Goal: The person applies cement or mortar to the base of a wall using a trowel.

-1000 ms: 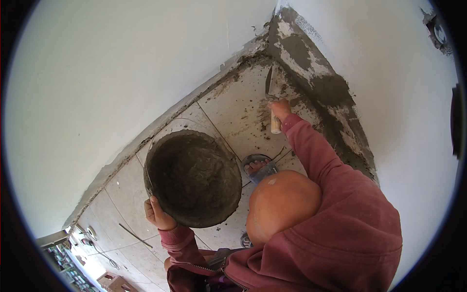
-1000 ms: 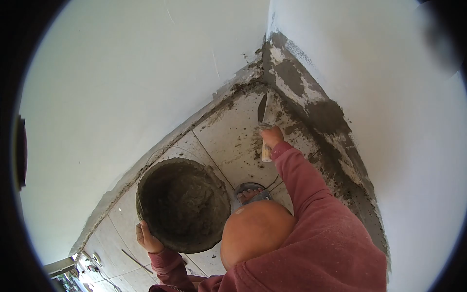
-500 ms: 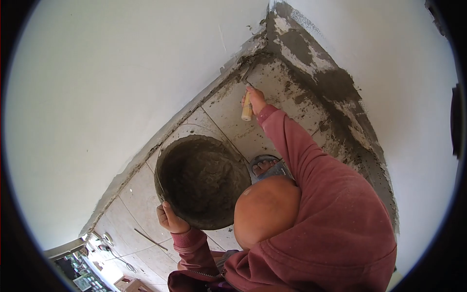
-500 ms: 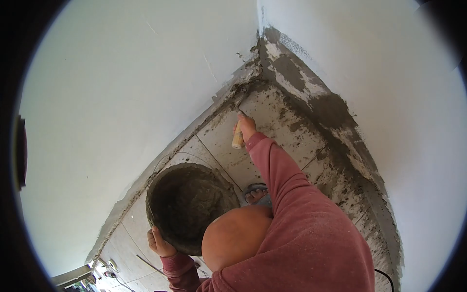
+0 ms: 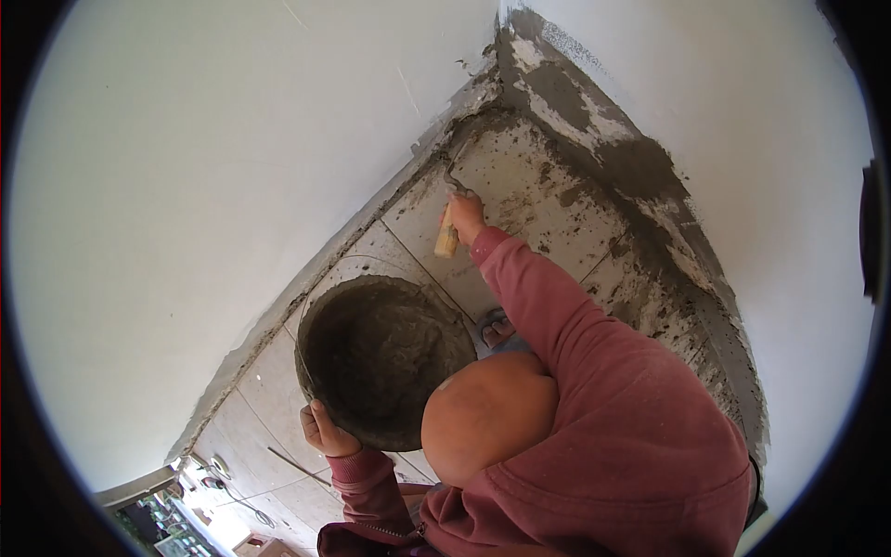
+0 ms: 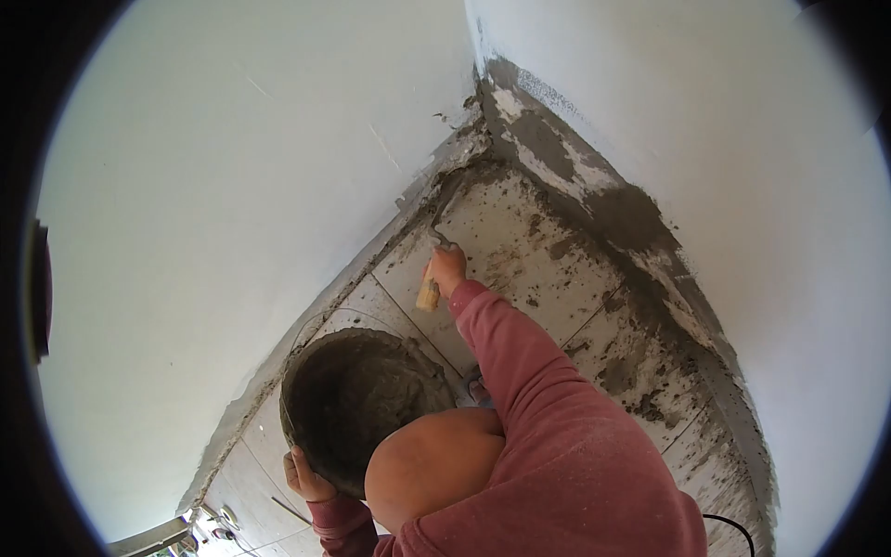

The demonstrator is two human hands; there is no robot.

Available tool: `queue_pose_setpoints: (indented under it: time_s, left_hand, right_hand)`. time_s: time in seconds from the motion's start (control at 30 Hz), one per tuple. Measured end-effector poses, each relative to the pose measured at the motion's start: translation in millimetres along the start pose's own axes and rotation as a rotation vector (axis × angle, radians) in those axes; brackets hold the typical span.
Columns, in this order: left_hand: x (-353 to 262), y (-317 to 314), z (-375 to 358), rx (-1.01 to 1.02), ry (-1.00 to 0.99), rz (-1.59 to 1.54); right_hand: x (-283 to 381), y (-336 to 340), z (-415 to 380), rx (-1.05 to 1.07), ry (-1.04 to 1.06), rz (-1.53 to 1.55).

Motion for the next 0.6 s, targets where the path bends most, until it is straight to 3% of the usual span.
queue_pose_setpoints:
  time_s: [0.07,0.17,0.3,0.37,0.47,0.6]
  left_hand:
    - [1,3,0,0.004,-0.020,0.014]
    - [2,4,-4,-0.011,-0.025,0.036]
    - [2,4,2,-0.010,-0.005,0.010]
    - [2,9,1,-0.004,-0.002,0.015]
    - [3,8,1,-0.011,-0.006,0.021]
    - [9,15,1,-0.033,0.022,-0.041]
  right_hand:
    - [7,-5,24,-0.102,-0.115,0.134]
    - [16,-45,24,-0.033,-0.054,0.175]
    - [9,15,-8,0.029,-0.048,0.141]
    - [9,36,14,-0.085,-0.197,0.323]
    - [28,40,38,-0.107,-0.193,0.323]
    - [40,-2,49,-0.066,-0.191,0.316]
Point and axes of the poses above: each hand's wrist, its own z-axis towards the middle knuckle, its own y-axis out of the back of the hand, x = y × z, the point moved 3 cm from there along z, towards the middle knuckle, and after that the axes turned 9 degrees about -x, right-handed, at the moved point
